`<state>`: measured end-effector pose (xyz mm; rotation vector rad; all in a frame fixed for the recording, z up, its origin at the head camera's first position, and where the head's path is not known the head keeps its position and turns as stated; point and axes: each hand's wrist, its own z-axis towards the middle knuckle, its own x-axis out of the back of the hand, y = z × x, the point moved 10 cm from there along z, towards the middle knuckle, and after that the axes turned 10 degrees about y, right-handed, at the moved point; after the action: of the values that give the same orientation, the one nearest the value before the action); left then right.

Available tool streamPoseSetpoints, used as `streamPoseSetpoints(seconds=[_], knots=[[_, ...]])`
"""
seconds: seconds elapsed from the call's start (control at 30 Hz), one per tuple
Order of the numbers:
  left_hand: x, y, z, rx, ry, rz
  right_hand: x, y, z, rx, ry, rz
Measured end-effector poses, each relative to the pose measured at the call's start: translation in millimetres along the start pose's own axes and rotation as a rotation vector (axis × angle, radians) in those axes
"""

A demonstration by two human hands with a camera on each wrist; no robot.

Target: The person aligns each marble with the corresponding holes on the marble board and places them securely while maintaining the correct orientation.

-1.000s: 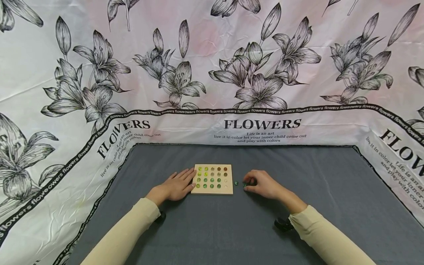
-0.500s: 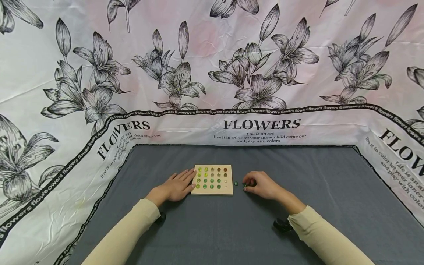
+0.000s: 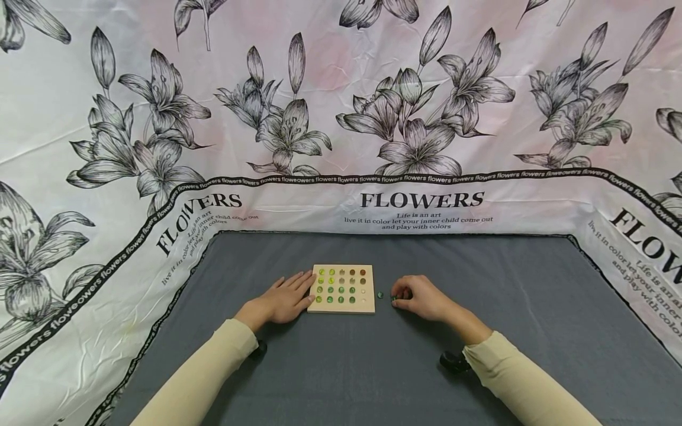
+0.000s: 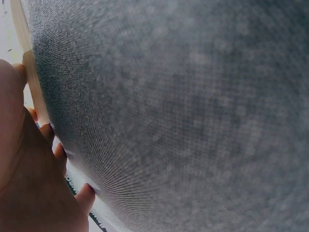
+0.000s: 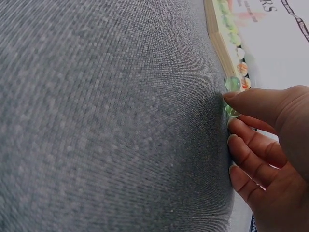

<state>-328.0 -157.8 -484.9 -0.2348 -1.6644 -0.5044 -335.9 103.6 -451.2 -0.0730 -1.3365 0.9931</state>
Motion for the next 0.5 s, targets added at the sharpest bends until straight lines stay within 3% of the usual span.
streamPoseSetpoints(seconds=[0.5], knots=[[-2.1,-2.0,0.9,-0.008,0.007,-0.049,4.2,-4.3,1.4,0.011,0.014,0.015]])
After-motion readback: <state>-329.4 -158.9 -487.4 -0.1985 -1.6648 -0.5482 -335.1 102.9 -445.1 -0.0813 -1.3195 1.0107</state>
